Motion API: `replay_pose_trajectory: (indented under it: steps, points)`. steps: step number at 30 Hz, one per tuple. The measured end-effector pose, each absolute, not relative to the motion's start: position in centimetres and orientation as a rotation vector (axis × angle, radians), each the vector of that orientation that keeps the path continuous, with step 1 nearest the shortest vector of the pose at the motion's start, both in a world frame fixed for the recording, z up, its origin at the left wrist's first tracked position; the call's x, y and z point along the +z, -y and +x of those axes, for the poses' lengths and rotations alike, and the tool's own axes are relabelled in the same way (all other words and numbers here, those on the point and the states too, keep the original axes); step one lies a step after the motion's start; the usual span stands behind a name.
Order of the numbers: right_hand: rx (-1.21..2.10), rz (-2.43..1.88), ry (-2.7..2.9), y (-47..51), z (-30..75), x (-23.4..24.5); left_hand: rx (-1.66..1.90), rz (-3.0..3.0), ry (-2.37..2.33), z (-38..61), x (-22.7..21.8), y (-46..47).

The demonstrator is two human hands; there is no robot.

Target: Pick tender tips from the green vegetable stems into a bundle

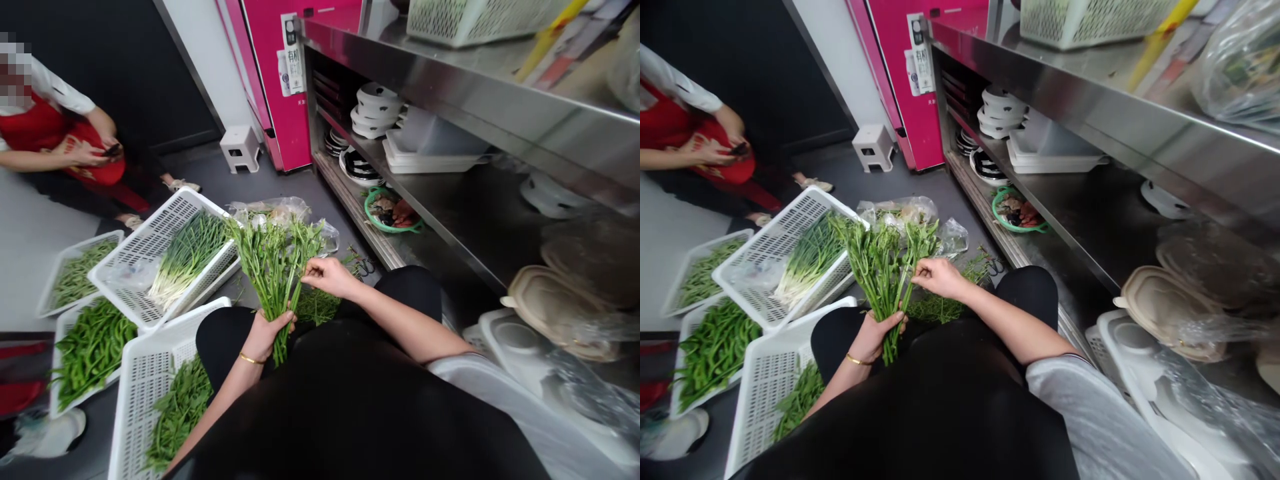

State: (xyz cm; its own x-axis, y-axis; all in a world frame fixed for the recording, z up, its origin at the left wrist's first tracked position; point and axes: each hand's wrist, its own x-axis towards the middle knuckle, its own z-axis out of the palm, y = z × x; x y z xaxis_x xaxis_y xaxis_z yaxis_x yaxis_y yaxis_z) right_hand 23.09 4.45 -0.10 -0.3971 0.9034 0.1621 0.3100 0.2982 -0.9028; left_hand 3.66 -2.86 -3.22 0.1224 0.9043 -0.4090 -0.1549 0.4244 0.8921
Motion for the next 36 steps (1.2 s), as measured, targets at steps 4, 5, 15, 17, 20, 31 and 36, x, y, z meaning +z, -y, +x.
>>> replay_pose_trajectory:
  steps: [4, 5, 15, 17, 20, 31, 36]
  points:
    - [0.763, -1.063, 1.959, -4.0, 22.5, -0.2, 0.913, 0.793, -1.179, 3.5, -3.2, 3.0]
    - [0.775, -1.052, 1.951, -3.9, 22.4, -0.1, 0.918, 0.786, -1.178, 3.4, -3.3, 3.0]
    - [0.854, -1.33, 1.786, -6.9, 24.6, 2.7, 0.806, 1.08, -1.354, 3.3, -3.0, 3.5]
    - [0.695, -1.391, 1.877, -7.5, 25.1, 3.2, 0.786, 1.126, -1.389, 3.3, -2.8, 3.6]
    - [0.476, -1.397, 2.051, -7.6, 25.7, 3.1, 0.787, 1.118, -1.39, 3.3, -2.9, 3.7]
    - [1.209, -1.166, 1.296, -7.3, 25.5, 2.6, 0.883, 0.955, -1.248, 2.5, -4.1, 3.6]
    - [1.564, -0.708, 1.067, -4.3, 30.9, 6.1, 0.879, 0.958, -1.274, 1.8, -5.0, 3.6]
